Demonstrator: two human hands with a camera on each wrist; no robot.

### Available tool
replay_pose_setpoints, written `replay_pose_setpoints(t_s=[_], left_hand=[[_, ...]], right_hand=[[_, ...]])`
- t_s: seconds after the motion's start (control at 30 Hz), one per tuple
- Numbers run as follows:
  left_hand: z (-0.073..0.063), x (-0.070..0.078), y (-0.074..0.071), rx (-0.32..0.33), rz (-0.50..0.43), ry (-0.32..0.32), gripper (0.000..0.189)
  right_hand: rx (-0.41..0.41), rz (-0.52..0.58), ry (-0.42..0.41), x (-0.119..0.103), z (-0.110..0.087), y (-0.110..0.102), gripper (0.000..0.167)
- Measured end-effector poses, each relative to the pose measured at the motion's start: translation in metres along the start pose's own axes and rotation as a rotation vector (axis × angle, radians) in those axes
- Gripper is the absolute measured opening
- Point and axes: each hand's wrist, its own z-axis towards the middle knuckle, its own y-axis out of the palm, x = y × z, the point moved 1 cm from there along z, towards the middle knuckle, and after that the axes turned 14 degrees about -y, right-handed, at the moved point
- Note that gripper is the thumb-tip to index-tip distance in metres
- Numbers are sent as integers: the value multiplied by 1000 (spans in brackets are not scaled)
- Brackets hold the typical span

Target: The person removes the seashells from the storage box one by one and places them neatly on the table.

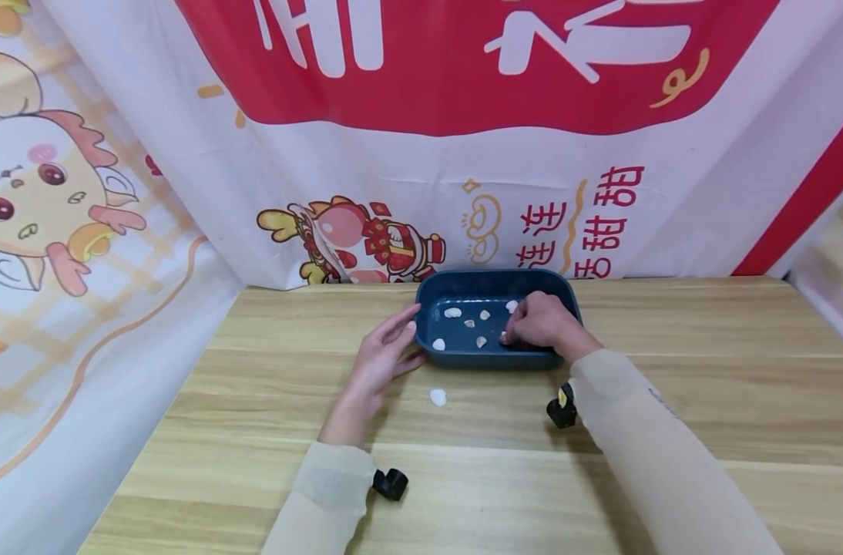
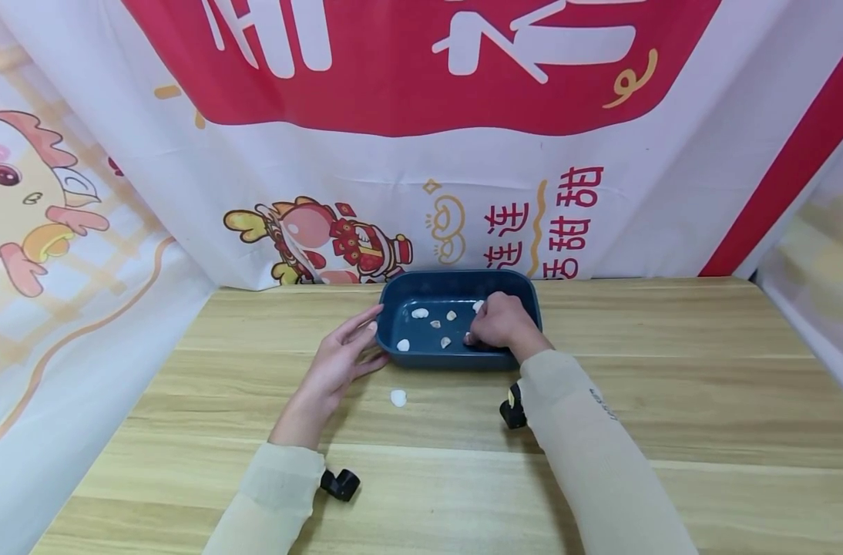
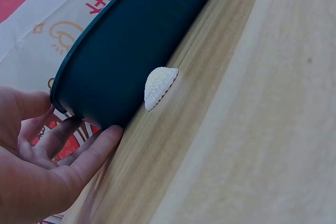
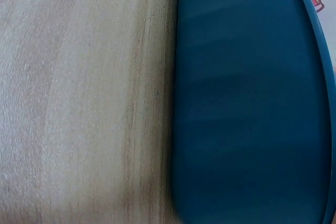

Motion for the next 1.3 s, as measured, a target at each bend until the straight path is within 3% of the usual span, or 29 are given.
replay_pose_setpoints(t_s=[0.27,1.3], left_hand=[[0,-1,0,-13,-6,27,37],[1,-1,-2,8,5,-6,35]], right_hand=[[3,21,-6,0,0,0,13],[-17,67,-75,2,-1,1,11]])
